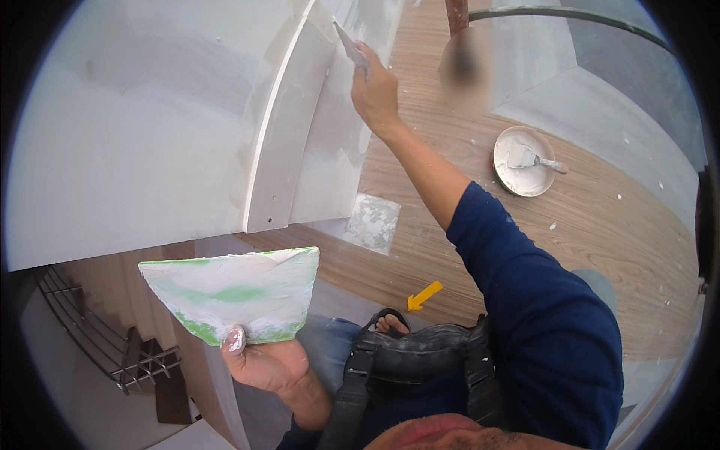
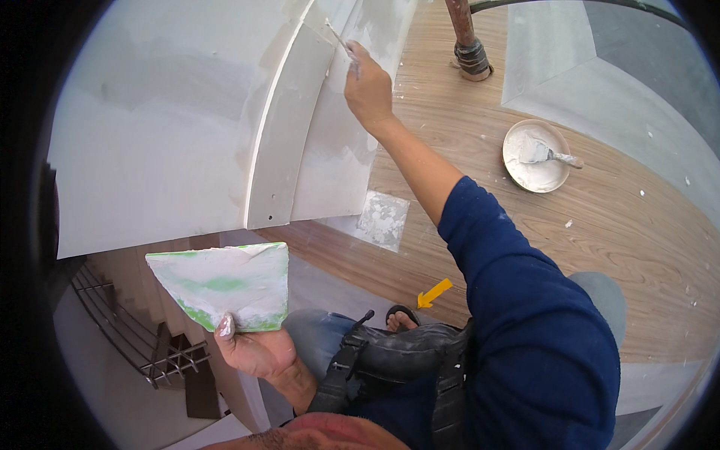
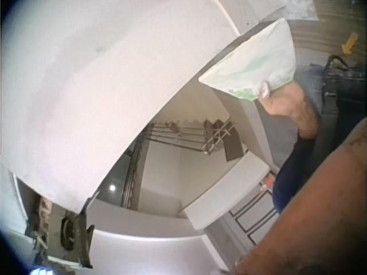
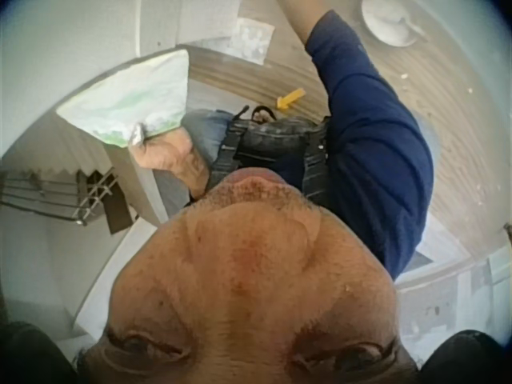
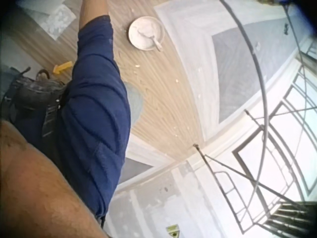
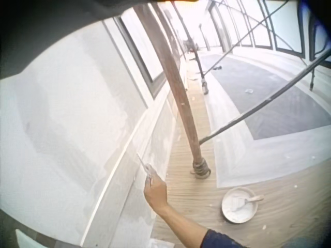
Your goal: The person applies white plaster to a curved wall section using a trowel and a hawk. They repeatedly scoop plaster from a container and smooth it onto the surface.
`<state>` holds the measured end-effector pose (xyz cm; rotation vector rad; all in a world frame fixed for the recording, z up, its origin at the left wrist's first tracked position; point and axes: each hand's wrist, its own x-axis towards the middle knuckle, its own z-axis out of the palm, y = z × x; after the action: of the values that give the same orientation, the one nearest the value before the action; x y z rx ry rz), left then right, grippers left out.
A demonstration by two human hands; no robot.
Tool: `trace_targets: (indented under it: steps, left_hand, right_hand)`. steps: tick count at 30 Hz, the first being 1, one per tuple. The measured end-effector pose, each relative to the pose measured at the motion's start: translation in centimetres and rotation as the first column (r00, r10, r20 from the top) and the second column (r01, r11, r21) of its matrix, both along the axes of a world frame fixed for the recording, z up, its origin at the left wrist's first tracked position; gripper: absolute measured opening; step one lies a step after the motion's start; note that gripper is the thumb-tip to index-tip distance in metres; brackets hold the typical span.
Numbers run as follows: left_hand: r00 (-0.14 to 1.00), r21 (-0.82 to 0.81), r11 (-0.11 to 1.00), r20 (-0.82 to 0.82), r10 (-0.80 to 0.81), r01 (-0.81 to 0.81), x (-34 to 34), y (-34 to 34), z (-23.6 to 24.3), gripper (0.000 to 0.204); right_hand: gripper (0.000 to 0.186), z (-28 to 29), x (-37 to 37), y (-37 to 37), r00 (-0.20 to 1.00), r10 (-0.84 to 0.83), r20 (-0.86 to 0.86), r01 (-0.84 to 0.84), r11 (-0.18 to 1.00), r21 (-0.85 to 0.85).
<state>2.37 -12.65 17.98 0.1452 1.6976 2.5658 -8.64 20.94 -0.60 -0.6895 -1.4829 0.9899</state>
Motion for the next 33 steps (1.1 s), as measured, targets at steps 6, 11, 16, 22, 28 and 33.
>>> trace_targets:
  steps: [6,11,16,22,28,33]
  left_hand:
    - [1.000,0.001,1.000,0.012,0.001,-0.001,-0.1,0.9,-0.6,0.071]
    - [1.000,-0.001,1.000,0.010,0.016,-0.016,0.0,0.2,-0.2,0.071]
    - [0.998,0.011,1.000,0.053,-0.020,0.019,0.2,1.1,-0.4,0.070]
    - [0.999,0.012,1.000,0.038,-0.020,0.019,0.1,1.1,-0.1,0.069]
    - [0.999,0.001,1.000,0.040,-0.014,0.014,0.5,0.8,-0.3,0.069]
    - [0.998,0.002,0.999,0.053,-0.040,0.040,-0.1,1.7,-1.1,0.069]
  right_hand:
    - [0.047,-0.1,-4.2,1.5,0.983,-0.092,0.156,0.070,0.988,0.140]
    - [0.047,-0.2,-1.6,-4.8,0.983,-0.048,0.175,0.019,0.987,0.160]
    - [0.041,2.3,-0.3,1.0,0.997,0.014,0.075,-0.011,0.999,-0.036]
    - [0.045,-0.1,-0.6,-5.9,1.000,-0.024,0.011,0.020,0.966,0.257]
    - [0.039,3.6,-0.5,0.7,0.984,0.039,0.175,-0.028,0.998,-0.065]
    - [0.043,1.9,-1.5,-2.5,0.990,-0.074,0.120,0.056,0.987,0.148]
